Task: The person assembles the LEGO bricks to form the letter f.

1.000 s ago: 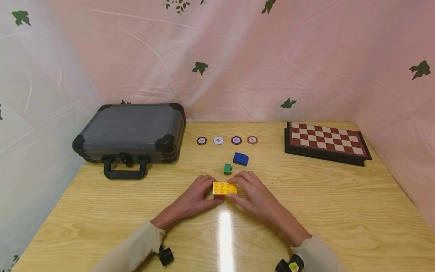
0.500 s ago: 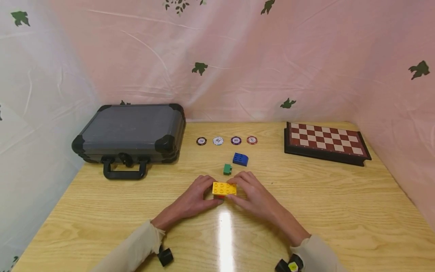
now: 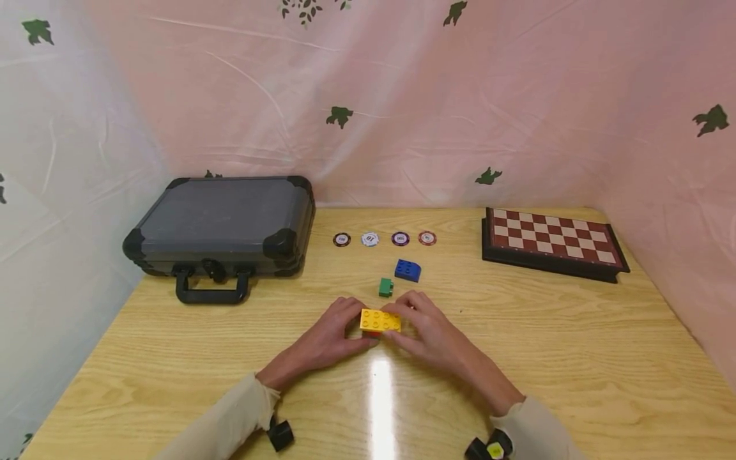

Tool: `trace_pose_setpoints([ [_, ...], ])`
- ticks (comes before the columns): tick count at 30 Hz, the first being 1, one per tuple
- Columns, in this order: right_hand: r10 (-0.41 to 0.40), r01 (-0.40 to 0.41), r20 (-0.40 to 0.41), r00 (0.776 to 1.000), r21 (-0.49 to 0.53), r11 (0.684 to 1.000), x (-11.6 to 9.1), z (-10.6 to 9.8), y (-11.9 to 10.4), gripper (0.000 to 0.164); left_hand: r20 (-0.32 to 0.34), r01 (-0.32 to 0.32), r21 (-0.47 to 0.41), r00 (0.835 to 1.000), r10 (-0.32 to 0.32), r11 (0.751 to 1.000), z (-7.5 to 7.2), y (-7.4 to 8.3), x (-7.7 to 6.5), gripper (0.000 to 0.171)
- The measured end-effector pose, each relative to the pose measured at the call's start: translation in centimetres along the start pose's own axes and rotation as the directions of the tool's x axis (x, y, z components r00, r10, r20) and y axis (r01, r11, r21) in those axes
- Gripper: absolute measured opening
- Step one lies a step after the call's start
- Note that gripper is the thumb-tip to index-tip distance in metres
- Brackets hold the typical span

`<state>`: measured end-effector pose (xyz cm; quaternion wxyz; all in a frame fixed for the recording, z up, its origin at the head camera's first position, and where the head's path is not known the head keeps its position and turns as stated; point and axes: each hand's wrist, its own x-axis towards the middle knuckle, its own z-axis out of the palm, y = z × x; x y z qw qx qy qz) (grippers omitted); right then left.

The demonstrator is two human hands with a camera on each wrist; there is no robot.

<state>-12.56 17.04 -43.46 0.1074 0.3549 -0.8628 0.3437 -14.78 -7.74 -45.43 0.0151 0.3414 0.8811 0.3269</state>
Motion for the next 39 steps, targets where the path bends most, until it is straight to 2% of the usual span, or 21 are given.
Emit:
trace_pose_setpoints([
  [7,0.009,-0.008,0.031,0.999,-0.032,0.999,0.02,-0.02,0.05,0.036,0.002,0.003,-0.005,1.000,-0.003,1.000,-0.02,0.02,-0.02,0.035],
  [21,0.070,-0.068,0.071,0.995,-0.024,0.997,0.25,-0.36,-0.30,0.037,-0.008,-0.001,-0.010,1.000,0.001,1.000,0.05,-0.04,0.07,0.036],
  [25,0.067,-0.066,0.061,0.996,-0.020,0.998,0.24,-0.29,-0.18,0.038,-0.006,0.005,-0.008,1.000,-0.005,1.000,0.02,0.05,0.05,0.036],
  [32,0.016,-0.015,0.020,1.000,-0.047,0.999,0.16,0.12,0.21,0.036,0.007,0.015,-0.005,1.000,-0.015,1.000,0.07,0.00,-0.06,0.036],
  [39,0.008,-0.007,0.010,1.000,-0.044,0.999,0.12,0.16,0.30,0.035,-0.001,0.006,-0.014,1.000,-0.006,1.000,-0.01,0.08,-0.03,0.035],
])
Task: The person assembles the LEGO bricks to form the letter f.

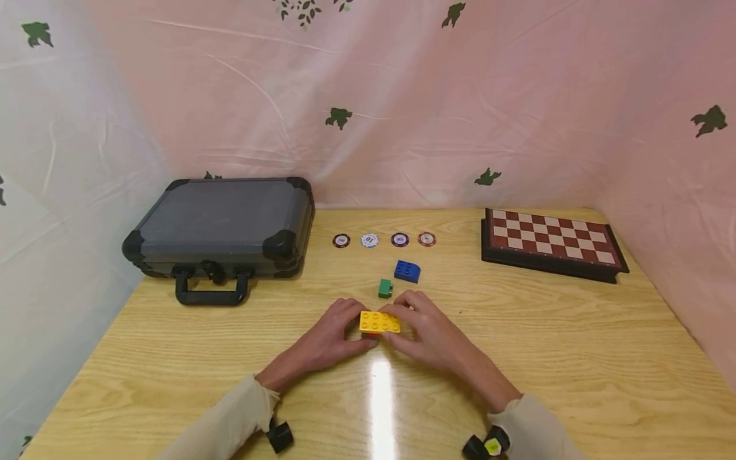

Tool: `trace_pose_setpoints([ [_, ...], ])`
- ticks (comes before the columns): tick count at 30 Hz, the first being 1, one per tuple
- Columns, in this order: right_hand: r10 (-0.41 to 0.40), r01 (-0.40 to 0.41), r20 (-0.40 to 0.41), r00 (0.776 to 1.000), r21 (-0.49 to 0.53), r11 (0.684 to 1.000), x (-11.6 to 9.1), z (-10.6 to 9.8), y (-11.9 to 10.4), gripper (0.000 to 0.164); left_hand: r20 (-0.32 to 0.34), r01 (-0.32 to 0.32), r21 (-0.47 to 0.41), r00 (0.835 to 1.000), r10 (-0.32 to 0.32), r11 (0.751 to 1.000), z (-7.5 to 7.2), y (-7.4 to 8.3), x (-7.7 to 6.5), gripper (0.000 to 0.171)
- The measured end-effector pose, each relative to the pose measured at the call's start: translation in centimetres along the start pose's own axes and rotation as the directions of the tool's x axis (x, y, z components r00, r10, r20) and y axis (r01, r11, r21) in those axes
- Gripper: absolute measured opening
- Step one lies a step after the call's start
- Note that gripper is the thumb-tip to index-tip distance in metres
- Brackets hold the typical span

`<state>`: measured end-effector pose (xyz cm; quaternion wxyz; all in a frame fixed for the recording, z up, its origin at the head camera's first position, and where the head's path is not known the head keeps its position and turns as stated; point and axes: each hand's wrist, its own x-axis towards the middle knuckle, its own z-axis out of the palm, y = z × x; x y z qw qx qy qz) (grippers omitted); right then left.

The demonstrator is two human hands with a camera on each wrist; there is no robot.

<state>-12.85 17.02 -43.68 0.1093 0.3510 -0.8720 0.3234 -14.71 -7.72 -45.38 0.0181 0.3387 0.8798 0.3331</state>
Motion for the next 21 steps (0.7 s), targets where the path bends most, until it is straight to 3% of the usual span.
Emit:
trace_pose_setpoints([
  [21,0.102,-0.100,-0.021,0.995,0.084,0.991,0.11,-0.76,0.67,0.020,0.025,0.035,0.012,0.999,-0.036,0.999,0.08,-0.08,0.13,0.041],
])
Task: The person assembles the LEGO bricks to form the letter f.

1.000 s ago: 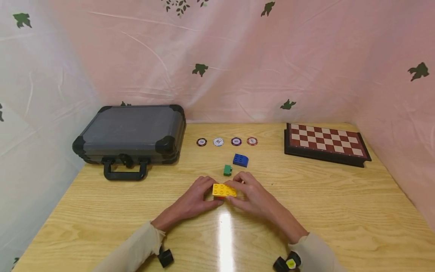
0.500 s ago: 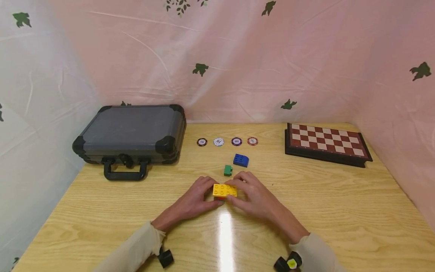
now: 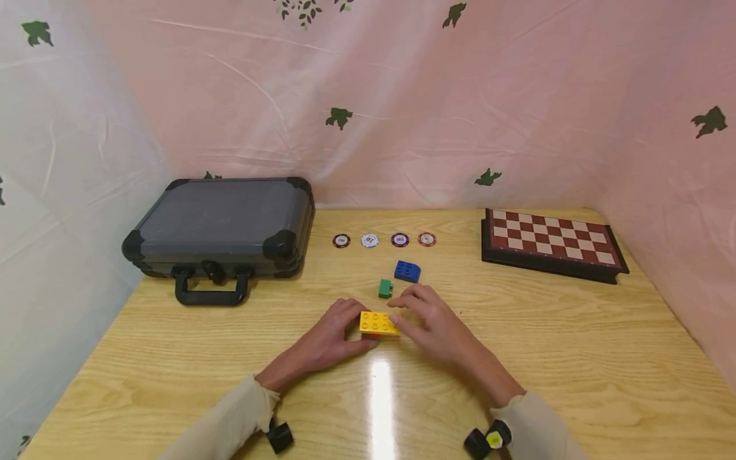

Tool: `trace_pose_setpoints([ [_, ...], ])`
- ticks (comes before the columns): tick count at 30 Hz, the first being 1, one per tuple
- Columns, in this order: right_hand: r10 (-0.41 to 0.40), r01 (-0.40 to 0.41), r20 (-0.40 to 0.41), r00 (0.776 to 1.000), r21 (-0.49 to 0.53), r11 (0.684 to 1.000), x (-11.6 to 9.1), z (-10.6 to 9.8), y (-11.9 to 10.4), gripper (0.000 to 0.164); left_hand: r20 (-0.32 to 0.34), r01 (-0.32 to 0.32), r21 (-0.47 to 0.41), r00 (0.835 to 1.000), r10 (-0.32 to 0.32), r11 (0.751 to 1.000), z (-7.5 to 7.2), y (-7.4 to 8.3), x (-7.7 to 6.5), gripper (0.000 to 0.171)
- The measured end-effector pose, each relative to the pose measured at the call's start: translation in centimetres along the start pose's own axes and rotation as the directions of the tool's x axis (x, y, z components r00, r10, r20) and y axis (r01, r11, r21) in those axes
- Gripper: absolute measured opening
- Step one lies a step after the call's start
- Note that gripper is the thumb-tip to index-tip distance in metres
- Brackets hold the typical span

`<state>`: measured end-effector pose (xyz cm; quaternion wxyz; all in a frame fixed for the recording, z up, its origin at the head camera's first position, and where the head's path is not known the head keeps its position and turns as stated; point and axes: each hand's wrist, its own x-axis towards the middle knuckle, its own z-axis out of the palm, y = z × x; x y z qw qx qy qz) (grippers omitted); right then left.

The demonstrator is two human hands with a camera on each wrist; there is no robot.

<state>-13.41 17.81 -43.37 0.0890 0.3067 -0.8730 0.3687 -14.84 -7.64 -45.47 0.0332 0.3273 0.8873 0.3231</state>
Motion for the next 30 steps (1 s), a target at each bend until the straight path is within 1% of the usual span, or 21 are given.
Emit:
trace_pose_setpoints([
  [5,0.041,-0.040,-0.045,0.998,0.012,0.999,0.2,-0.1,0.8,0.017,0.002,0.004,0.000,1.000,-0.004,1.000,-0.1,0.0,0.0,0.040],
  [9,0.063,-0.062,-0.058,0.996,0.024,0.998,0.5,-0.2,1.3,0.017,0.004,0.009,0.002,1.000,-0.009,1.000,-0.1,0.1,0.0,0.040],
  [17,0.119,-0.118,-0.033,0.992,0.033,0.992,1.2,0.5,2.0,0.020,0.010,0.016,0.000,1.000,-0.016,1.000,-0.1,0.1,0.0,0.039],
  [23,0.151,-0.150,-0.021,0.988,0.035,0.988,1.7,0.9,2.3,0.025,0.004,0.003,0.004,1.000,-0.003,1.000,-0.1,0.1,0.0,0.039],
  [26,0.148,-0.147,-0.034,0.988,0.031,0.989,1.9,1.2,2.5,0.027,-0.003,-0.010,0.008,1.000,0.010,1.000,-0.1,0.1,0.0,0.039],
  [30,0.121,-0.121,-0.058,0.991,0.009,0.993,2.1,1.5,2.8,0.029,-0.006,-0.014,0.008,1.000,0.014,1.000,-0.1,0.1,-0.1,0.040],
])
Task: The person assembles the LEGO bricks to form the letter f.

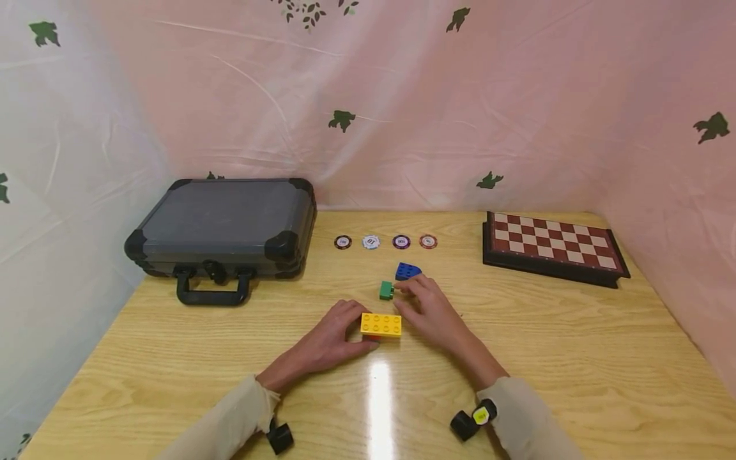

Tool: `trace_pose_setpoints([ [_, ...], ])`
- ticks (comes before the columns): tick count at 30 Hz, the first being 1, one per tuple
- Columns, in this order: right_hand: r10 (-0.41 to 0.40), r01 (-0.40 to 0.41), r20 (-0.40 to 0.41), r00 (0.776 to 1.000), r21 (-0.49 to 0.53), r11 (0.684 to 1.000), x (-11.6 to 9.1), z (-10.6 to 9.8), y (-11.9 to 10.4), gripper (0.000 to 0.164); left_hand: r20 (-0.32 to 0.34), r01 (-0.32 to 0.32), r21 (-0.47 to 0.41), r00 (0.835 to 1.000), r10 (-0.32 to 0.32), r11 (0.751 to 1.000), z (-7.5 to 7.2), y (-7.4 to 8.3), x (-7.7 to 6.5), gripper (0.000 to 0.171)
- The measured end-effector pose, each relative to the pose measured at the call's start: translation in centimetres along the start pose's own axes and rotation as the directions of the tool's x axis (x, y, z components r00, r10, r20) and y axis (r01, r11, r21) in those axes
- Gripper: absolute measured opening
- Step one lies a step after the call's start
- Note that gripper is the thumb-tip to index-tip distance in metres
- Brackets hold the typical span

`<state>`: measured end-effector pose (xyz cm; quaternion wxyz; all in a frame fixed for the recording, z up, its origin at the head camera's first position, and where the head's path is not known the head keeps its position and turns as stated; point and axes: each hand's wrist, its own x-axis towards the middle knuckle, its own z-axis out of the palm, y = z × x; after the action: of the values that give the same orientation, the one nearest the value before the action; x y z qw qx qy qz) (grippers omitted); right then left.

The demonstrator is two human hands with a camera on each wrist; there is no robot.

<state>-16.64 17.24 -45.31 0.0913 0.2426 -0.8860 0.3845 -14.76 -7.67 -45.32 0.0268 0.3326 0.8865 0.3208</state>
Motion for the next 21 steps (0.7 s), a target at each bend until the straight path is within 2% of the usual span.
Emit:
trace_pose_setpoints([
  [21,0.061,-0.063,-0.016,0.998,-0.103,0.993,0.69,1.05,-0.33,0.035,0.025,0.027,0.009,0.999,-0.027,1.000,-0.12,0.06,-0.01,0.042],
])
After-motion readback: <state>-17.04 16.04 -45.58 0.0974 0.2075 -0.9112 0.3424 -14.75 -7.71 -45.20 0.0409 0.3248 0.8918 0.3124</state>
